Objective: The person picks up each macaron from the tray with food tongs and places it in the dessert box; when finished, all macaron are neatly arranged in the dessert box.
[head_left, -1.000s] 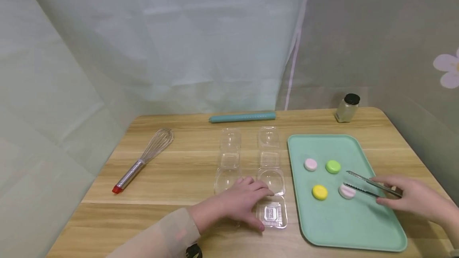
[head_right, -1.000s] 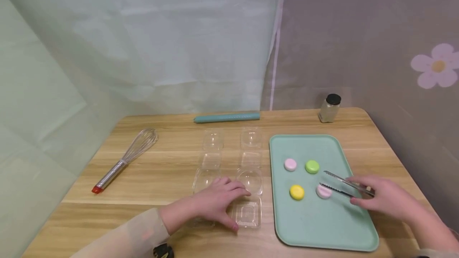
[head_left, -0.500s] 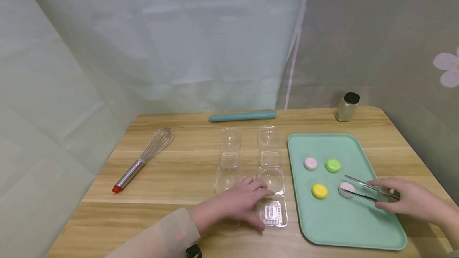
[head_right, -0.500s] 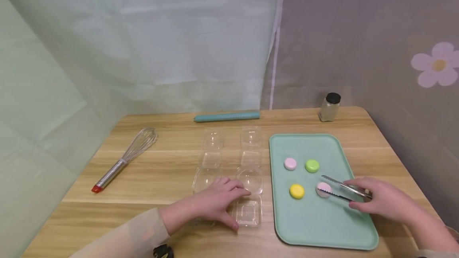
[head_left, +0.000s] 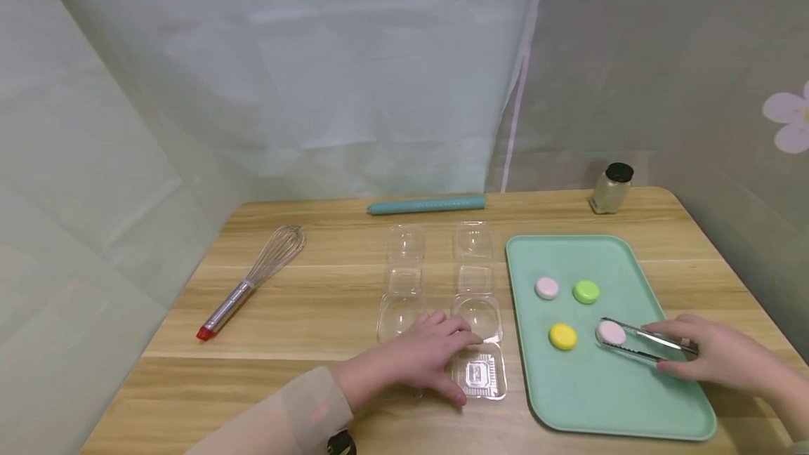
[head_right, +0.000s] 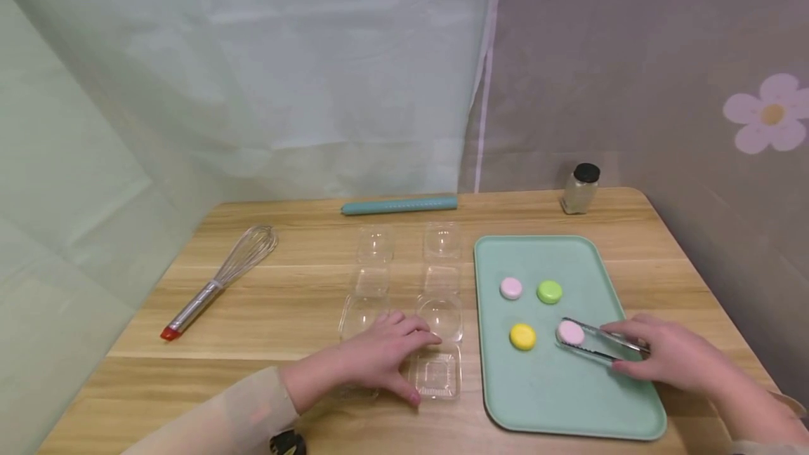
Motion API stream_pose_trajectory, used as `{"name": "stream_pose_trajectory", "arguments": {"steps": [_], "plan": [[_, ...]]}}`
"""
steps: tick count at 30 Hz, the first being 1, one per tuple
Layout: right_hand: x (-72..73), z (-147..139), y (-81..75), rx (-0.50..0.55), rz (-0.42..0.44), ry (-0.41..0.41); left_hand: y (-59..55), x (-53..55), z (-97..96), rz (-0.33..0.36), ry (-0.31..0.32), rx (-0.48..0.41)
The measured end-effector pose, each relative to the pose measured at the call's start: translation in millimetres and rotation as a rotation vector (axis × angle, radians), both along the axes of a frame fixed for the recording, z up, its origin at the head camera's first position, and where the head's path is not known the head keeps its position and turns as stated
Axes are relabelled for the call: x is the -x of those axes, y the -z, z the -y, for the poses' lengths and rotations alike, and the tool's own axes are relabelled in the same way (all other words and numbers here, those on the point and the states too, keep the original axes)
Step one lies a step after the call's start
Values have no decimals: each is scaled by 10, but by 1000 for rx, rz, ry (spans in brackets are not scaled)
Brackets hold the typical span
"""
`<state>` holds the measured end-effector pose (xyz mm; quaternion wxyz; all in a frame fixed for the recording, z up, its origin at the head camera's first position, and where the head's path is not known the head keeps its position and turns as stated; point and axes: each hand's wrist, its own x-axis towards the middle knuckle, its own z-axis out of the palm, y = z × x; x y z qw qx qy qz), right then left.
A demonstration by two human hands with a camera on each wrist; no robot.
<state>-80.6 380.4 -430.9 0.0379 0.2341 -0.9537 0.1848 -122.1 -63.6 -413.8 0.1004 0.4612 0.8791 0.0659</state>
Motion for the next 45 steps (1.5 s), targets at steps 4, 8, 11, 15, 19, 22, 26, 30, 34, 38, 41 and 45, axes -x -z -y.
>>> {"name": "stream_pose_trajectory", "arguments": {"steps": [4,8,11,15,19,22,26,30,34,38,41,45], "plan": [[1,18,12,1,13,12,5,-1,2,8,-8,-7],[2,51,-3,-16,17,49,11,-4,6,6,-14,-16],[15,81,-30,-38,1,64,11,-8,9,8,-20,-24],[46,144,-87,-49,-5,68,7,-18,11,15,-26,-29],[109,267,-165,-18,-25,22,-14,-29,10,26,-33,-27],[177,383,-224,7,-66,-52,-36,-35,14,34,-37,-28],[256,510,-278,35,-101,-146,-45,-37,16,39,-37,-35],[292,620,-300,56,-95,-200,-24,-31,11,44,-32,-47],[314,725,-329,57,-61,-220,-19,-30,3,59,-29,-57],[338,843,-366,51,-17,-250,-26,-31,0,70,-26,-59],[344,941,-389,45,10,-274,-19,-26,0,76,-27,-57],[351,1064,-404,33,46,-303,-12,-12,-2,81,-32,-53]]}}
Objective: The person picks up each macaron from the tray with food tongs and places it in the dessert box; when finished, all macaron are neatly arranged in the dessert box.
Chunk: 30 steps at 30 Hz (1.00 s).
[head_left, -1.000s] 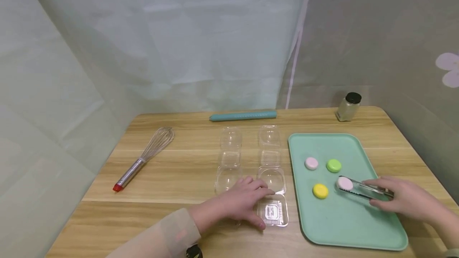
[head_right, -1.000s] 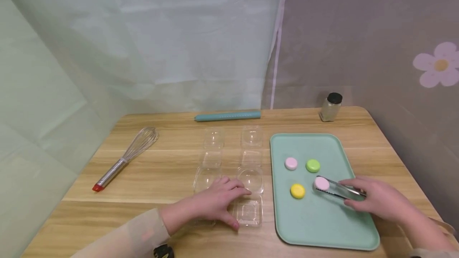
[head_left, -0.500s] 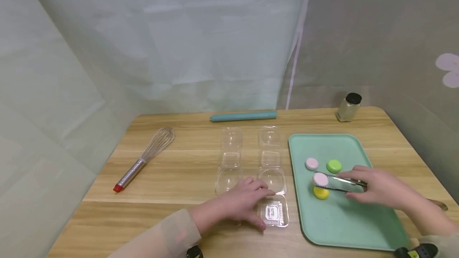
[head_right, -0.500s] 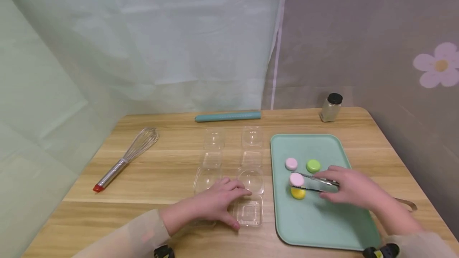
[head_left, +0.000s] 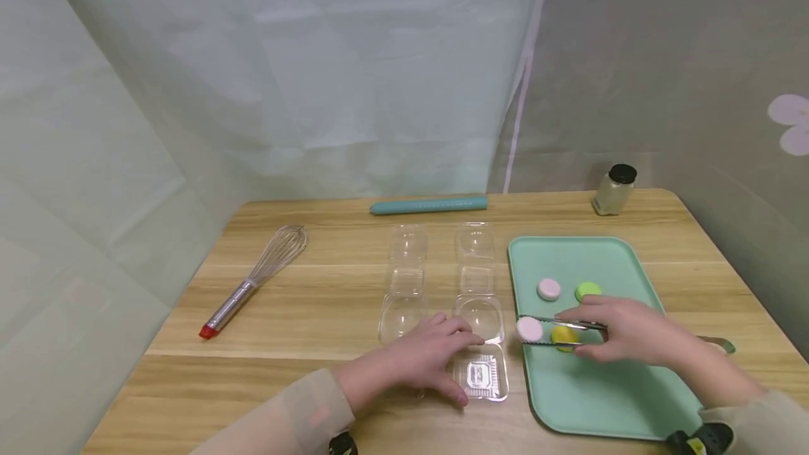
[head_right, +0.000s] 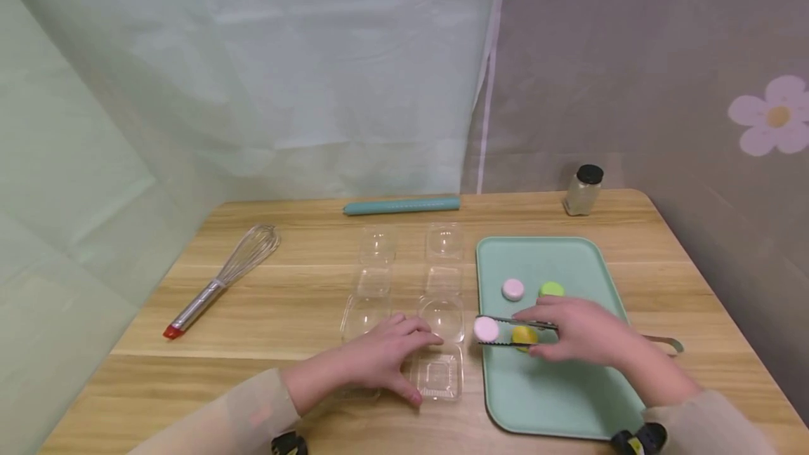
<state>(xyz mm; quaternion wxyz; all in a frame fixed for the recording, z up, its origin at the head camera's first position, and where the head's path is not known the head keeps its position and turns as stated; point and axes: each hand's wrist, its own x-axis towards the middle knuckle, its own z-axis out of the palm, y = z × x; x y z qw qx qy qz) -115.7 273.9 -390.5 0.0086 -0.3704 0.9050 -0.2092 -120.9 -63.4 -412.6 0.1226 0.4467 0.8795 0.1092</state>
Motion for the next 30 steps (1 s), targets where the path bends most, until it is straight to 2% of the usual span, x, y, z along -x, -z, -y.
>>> {"name": "stream_pose_trajectory", "arguments": {"steps": [5,15,19,27,30], "plan": [[3,115,9,-4,32,-56,7,13,-7,-3,5,4],[-14,276,55,-17,-35,-149,6,3,-5,3,-3,0],[-29,351,86,-24,-71,-170,18,7,-7,-4,1,-1],[-61,462,75,-51,-23,-171,47,14,-12,-17,-1,-17],[-70,498,72,-61,-51,-185,48,16,-11,-27,3,-19]]}}
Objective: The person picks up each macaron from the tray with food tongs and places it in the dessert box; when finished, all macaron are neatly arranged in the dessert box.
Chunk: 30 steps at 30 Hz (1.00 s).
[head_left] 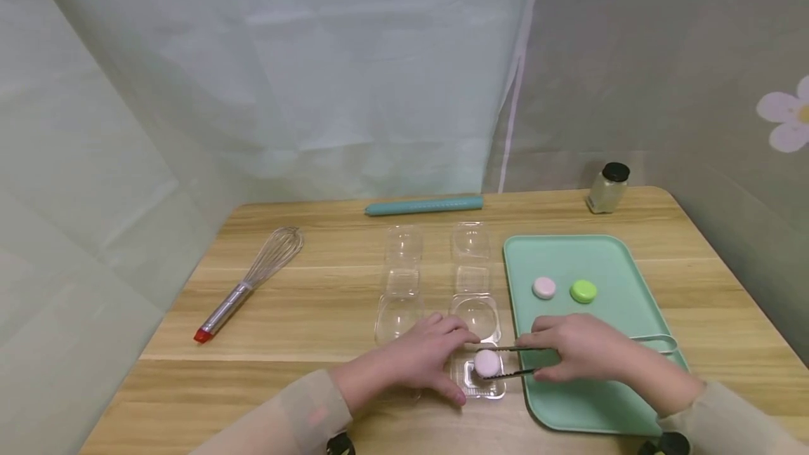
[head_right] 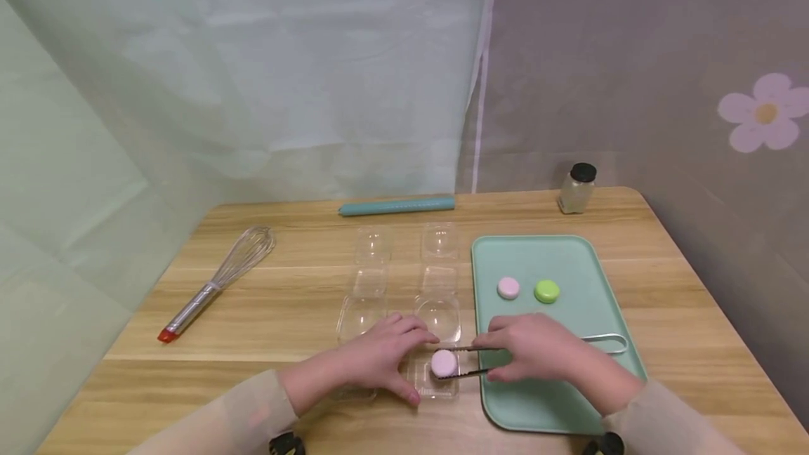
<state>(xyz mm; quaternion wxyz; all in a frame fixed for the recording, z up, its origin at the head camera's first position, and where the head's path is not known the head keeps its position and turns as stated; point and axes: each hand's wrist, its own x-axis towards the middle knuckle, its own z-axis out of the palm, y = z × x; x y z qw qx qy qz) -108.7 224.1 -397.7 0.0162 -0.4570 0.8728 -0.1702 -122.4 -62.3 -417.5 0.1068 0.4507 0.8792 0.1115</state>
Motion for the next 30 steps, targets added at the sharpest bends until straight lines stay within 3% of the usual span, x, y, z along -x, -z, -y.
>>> {"name": "stream_pose_trajectory", "arguments": {"steps": [7,21,30], "plan": [[-31,65,2,-23,-107,-19,10,-1,9,1,-3,2],[-75,212,-79,-119,-216,-12,16,5,10,-4,1,-8],[-88,203,-94,-138,-150,19,6,0,0,-14,-4,7]]}}
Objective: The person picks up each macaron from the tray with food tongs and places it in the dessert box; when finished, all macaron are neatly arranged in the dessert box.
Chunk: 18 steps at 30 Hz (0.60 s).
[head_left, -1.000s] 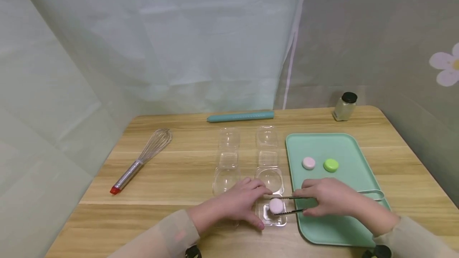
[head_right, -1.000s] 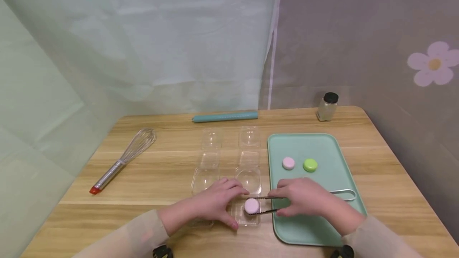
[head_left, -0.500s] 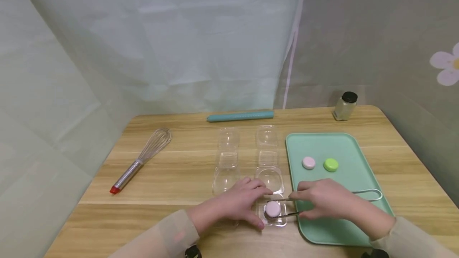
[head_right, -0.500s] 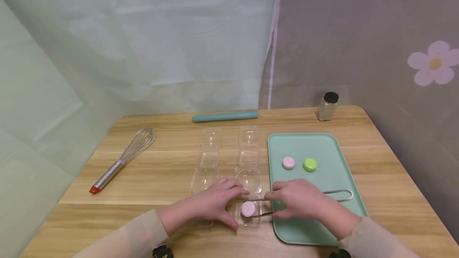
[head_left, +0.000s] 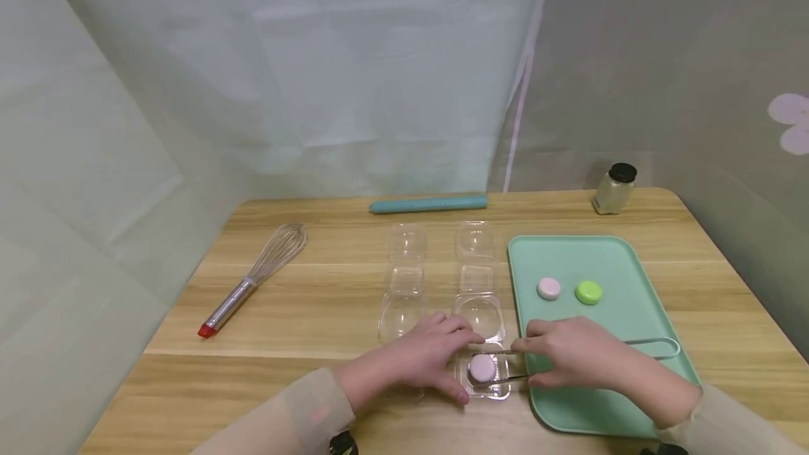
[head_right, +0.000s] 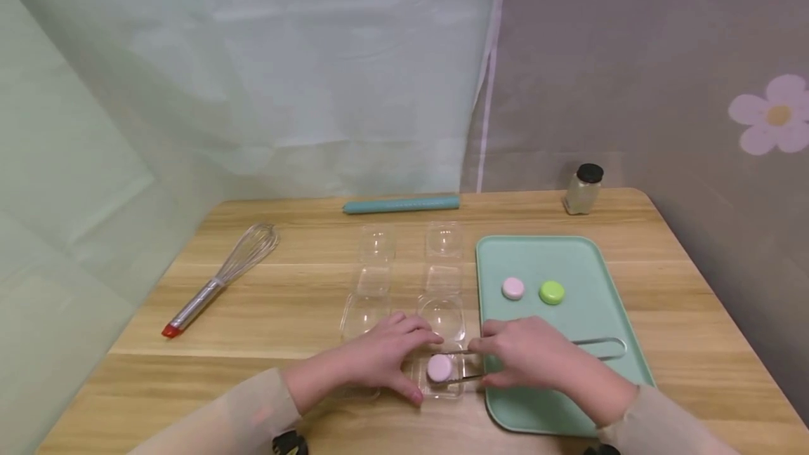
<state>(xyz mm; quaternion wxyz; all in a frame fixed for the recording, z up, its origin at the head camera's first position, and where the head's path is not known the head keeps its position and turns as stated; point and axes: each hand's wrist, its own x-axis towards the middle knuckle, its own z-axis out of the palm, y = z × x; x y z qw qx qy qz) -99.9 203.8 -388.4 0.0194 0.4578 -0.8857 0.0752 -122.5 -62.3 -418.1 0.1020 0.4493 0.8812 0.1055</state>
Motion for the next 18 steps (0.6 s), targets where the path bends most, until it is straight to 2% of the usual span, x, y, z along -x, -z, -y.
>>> {"name": "stream_pose_trajectory", "arguments": {"steps": [18], "plan": [[-5,8,-14,-24,44,19,-18,-5,5,-12,9,3]]}}
